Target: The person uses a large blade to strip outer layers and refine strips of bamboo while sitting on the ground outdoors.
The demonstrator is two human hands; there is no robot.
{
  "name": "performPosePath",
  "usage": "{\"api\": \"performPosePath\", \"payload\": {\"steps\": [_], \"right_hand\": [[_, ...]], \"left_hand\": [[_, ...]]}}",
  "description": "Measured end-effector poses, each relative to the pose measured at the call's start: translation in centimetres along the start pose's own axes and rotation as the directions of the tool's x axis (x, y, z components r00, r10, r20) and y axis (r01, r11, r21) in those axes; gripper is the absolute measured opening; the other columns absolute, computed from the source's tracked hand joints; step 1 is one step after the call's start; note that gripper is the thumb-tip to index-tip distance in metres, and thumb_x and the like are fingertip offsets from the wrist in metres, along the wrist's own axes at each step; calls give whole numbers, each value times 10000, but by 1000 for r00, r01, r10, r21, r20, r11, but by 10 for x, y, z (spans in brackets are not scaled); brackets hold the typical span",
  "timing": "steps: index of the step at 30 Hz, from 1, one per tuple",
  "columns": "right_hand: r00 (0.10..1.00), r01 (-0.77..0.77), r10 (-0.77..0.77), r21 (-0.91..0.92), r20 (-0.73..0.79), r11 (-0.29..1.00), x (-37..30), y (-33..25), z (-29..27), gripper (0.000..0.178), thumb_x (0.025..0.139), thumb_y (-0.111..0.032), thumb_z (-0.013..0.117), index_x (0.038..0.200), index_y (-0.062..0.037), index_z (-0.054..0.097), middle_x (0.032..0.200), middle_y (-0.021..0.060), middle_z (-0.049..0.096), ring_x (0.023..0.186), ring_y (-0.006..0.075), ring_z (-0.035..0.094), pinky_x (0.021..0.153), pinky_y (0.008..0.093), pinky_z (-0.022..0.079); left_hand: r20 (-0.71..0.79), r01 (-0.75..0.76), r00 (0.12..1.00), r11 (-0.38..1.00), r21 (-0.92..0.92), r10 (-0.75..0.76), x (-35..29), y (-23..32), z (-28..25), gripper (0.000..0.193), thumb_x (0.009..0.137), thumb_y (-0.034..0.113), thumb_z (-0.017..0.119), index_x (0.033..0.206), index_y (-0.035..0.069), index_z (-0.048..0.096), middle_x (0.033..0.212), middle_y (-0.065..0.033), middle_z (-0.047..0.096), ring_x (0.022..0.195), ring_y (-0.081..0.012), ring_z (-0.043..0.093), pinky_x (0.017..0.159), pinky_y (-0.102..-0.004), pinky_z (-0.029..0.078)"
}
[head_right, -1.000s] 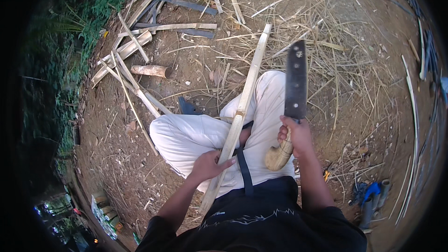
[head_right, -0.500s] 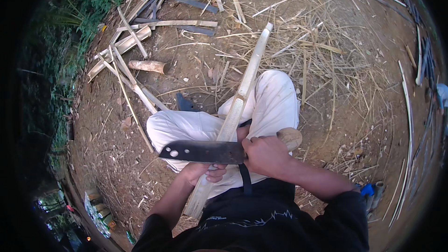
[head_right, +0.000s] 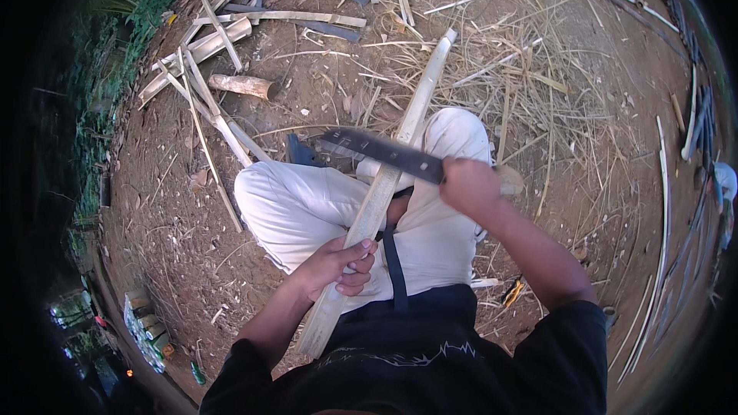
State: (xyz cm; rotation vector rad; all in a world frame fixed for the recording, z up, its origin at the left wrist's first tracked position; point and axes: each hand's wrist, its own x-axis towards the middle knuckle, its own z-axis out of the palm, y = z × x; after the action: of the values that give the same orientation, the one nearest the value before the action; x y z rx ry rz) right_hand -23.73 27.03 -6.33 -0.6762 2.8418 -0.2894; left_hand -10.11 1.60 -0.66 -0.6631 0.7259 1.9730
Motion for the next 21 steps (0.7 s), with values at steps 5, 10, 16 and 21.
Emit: {"api": "performPosePath", "payload": {"steps": [5,10,16,21], "right_hand": [[984,148,-148,9,97,989,-2,-12,-7,146,749,-148,644,844,-38,641,748,171,688,692,348,697,654,460,565],[987,-27,35,-55,155,998,23,26,4,181,767,-165,619,908,-61,662,772,166,701,717,348,707,663,478,568],[991,64,-63,-5,120,998,15,13,9,164,735,-182,651,823,-44,635,759,163,689,707,351,697,655,483,555],[952,258,-277,143,133,956,-12,-17,-3,138,700,-120,632,815,-44,629,774,164,694,710,343,698,693,483,553]], "left_hand": [[-62,20,998,998,63,-17,-12,-4,10,192,1045,280,508,984,101,472,687,45,342,472,-50,303,402,-217,265],[-33,46,998,999,26,-45,-18,-4,10,189,1044,267,505,1016,84,471,682,35,339,467,-62,308,408,-231,270],[-101,49,994,994,101,-39,-22,-9,19,229,1064,264,450,1081,37,472,673,16,350,458,-82,326,404,-247,287],[-137,28,991,993,114,-12,-14,-3,15,235,1059,264,464,1106,35,484,653,25,341,470,-81,330,400,-243,286]]}}
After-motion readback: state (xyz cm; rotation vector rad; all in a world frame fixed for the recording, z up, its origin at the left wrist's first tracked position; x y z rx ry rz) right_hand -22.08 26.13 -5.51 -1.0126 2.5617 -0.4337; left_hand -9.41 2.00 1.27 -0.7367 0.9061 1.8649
